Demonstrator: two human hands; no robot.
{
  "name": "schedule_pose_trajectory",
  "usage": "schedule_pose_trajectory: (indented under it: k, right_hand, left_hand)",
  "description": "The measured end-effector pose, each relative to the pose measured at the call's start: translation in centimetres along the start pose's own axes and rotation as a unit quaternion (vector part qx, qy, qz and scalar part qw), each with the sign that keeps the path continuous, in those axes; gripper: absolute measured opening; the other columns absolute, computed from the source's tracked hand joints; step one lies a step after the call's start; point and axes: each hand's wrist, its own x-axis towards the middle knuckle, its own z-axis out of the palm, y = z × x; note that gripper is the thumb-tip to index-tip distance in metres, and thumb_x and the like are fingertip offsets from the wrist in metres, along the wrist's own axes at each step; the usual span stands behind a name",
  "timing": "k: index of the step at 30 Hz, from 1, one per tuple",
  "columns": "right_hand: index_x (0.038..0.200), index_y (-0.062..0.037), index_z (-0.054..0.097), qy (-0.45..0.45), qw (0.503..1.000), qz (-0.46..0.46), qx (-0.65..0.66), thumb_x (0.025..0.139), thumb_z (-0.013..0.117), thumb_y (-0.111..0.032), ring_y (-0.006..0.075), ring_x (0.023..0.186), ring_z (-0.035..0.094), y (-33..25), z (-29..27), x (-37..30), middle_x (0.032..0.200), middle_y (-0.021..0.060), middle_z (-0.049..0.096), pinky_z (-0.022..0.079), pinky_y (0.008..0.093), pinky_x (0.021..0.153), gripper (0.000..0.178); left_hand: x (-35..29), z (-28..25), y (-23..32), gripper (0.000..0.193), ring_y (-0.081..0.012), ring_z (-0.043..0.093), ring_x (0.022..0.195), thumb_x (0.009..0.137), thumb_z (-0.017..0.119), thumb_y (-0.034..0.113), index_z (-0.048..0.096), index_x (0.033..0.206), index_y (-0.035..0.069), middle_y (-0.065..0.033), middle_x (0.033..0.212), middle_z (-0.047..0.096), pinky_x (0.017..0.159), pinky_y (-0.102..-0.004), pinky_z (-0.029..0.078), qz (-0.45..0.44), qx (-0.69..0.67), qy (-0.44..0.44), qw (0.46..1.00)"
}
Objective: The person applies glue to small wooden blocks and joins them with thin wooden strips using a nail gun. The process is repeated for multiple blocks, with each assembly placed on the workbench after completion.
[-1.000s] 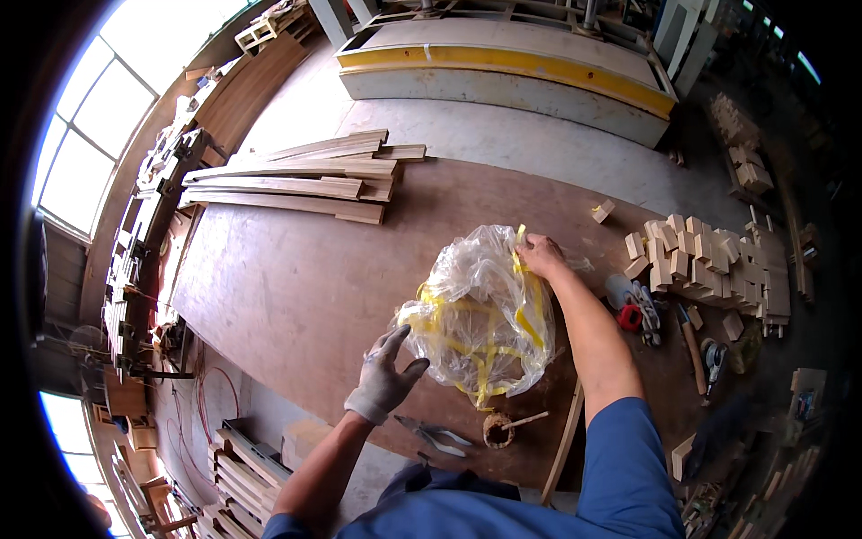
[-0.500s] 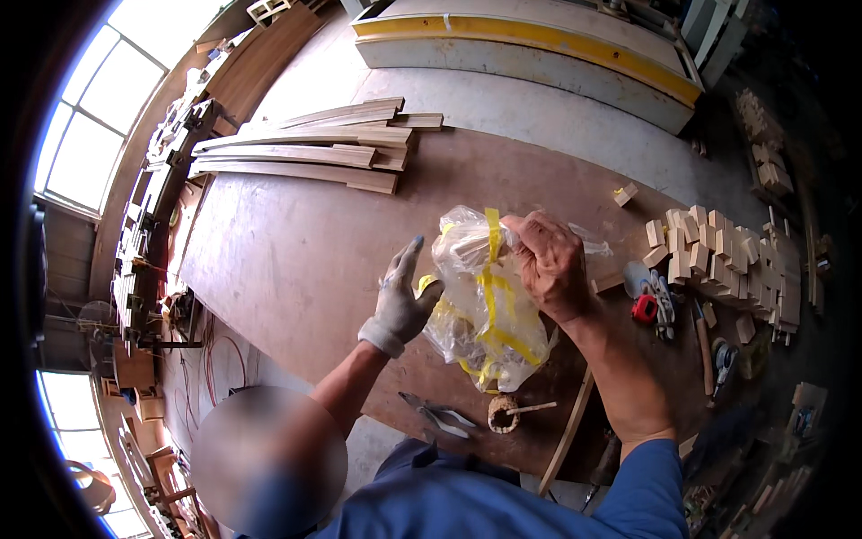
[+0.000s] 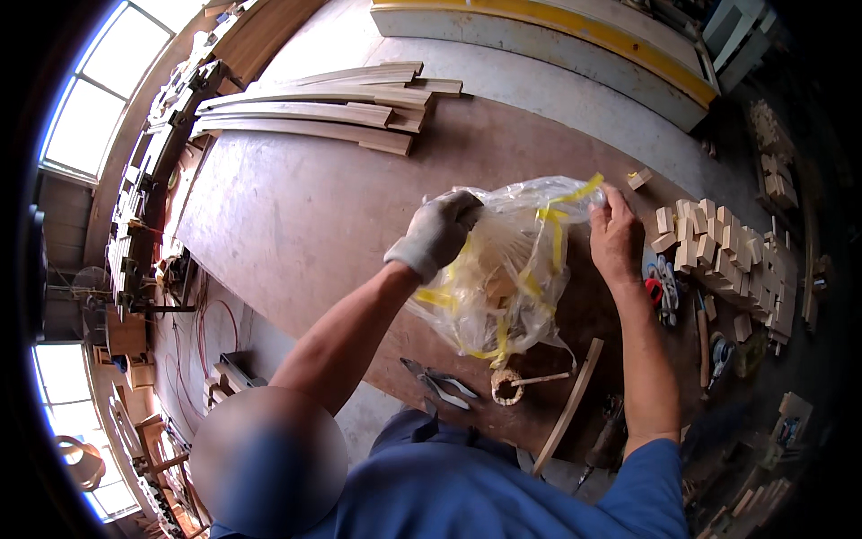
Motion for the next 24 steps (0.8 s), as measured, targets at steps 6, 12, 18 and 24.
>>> schedule_pose_trajectory:
  k: [6,12,18,24]
  right_hand:
    - [0.107,-0.0017,0.072,-0.178,0.973,-0.094,0.112,0.093,0.070,-0.007,0.0328,0.090,0.074,-8.1,-0.2,-3.4,0.097,0.0178,0.074,0.059,0.0414,0.079,0.015]
    - [0.120,-0.0042,0.067,-0.370,0.921,-0.116,-0.035,0.083,0.078,-0.019,0.0368,0.116,0.064,-3.2,7.5,-11.0,0.117,0.0180,0.065,0.052,0.0471,0.102,0.041]
    - [0.115,-0.0032,0.066,-0.364,0.911,-0.154,-0.116,0.075,0.083,-0.016,0.0387,0.116,0.062,-2.0,8.3,-11.5,0.117,0.0193,0.061,0.054,0.0493,0.099,0.045]
    - [0.107,-0.0041,0.070,-0.395,0.884,-0.191,-0.162,0.067,0.088,-0.023,0.0354,0.116,0.060,-1.9,7.8,-11.5,0.114,0.0156,0.061,0.052,0.0471,0.100,0.048]
  left_hand:
    - [-0.8,0.1,-0.3,0.026,-0.0419,0.066,0.113,0.095,0.067,0.018,0.073,0.119,0.009,-0.0184,0.122,0.071,0.098,-0.0484,0.053,-0.081,0.078,-0.047,0.993]
    - [-4.5,2.1,2.6,0.056,-0.0433,0.054,0.129,0.085,0.062,0.001,0.055,0.140,0.008,-0.0237,0.139,0.055,0.106,-0.0527,0.048,0.136,0.225,0.075,0.962]
    - [-12.4,6.9,-2.0,0.059,-0.0422,0.057,0.131,0.088,0.061,0.007,0.054,0.146,0.006,-0.0211,0.146,0.055,0.107,-0.0524,0.050,0.223,0.213,-0.119,0.944]
    - [-11.2,3.1,-3.2,0.071,-0.0446,0.053,0.136,0.091,0.063,0.015,0.041,0.158,0.007,-0.0261,0.154,0.048,0.109,-0.0548,0.047,-0.106,0.314,-0.195,0.923]
